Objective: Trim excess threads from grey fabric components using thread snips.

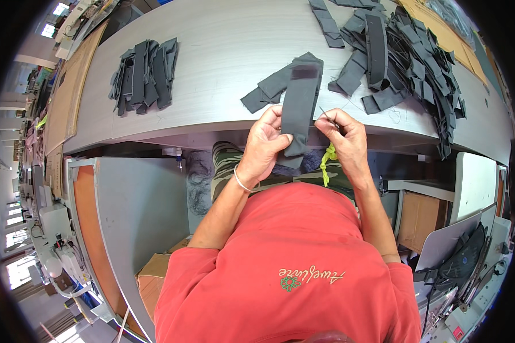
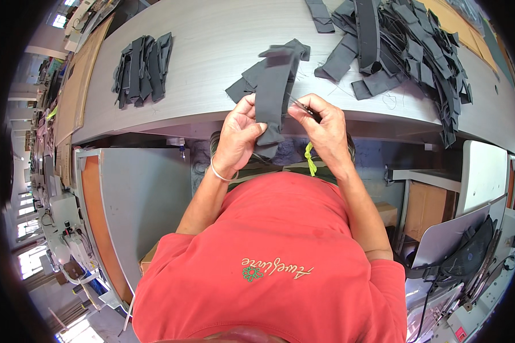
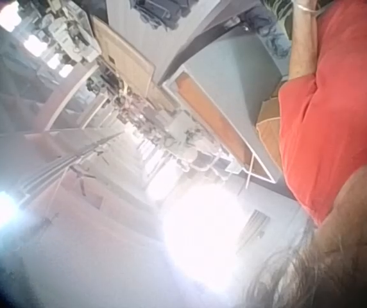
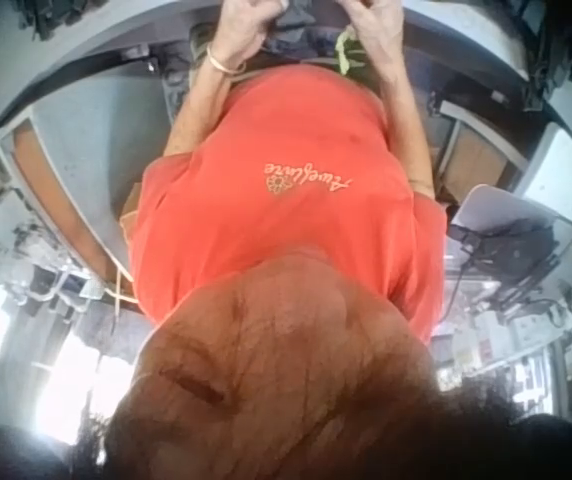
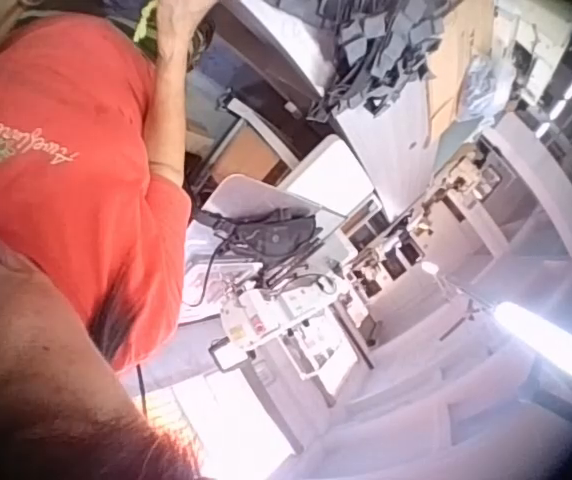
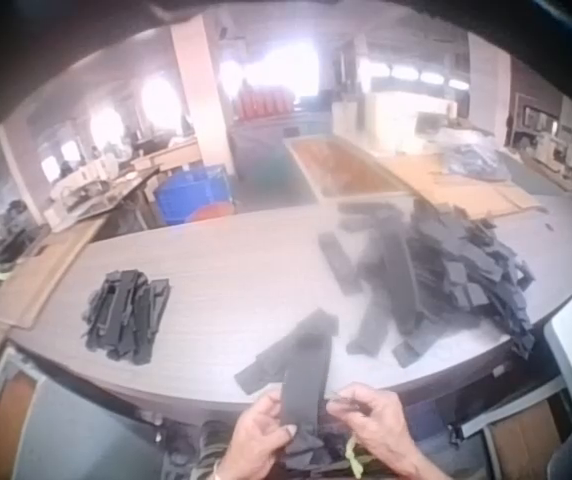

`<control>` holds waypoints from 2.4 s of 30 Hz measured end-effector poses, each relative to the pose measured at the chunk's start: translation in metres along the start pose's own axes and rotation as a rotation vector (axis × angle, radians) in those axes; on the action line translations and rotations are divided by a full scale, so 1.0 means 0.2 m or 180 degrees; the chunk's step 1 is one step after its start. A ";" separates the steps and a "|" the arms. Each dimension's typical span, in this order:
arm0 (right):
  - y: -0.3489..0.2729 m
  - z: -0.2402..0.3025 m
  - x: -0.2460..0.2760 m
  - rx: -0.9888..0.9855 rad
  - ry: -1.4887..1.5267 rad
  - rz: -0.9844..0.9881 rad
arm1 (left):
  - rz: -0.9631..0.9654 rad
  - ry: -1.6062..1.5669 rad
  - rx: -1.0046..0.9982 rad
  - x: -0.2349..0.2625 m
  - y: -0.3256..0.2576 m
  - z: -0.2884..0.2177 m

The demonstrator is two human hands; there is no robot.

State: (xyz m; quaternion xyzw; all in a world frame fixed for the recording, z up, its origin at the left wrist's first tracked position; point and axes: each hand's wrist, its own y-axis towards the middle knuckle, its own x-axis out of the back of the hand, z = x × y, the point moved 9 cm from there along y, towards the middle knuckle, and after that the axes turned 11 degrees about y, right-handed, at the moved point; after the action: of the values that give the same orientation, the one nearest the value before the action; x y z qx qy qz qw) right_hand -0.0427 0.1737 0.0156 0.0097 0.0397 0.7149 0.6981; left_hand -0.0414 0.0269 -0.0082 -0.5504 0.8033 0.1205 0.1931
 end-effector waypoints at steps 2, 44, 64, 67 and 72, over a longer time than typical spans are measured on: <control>-0.01 -0.01 0.02 -0.0065 -0.0015 -0.0006 | 0.0040 -0.0101 0.0072 0.00 0.00 0.01; -0.11 0.29 -0.09 0.0985 -0.1779 -0.0105 | -0.0623 0.1348 -0.1086 0.14 -0.03 -0.05; -0.10 0.21 -0.06 0.0675 -0.1591 -0.0088 | -0.0368 0.1045 -0.1082 0.05 -0.04 -0.11; -0.07 0.05 -0.02 -0.0234 -0.0096 0.0155 | -0.0284 0.0204 -0.0828 0.08 -0.01 -0.05; -0.06 -0.02 0.06 -0.0278 0.0611 -0.0167 | -0.0325 0.0748 -0.0776 0.10 0.00 -0.04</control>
State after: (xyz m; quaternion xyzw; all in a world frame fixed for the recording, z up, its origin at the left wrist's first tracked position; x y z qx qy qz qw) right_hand -0.0304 0.1851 0.0107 -0.0903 0.0754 0.6950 0.7093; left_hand -0.0491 0.0081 -0.0099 -0.6200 0.7708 0.1419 0.0355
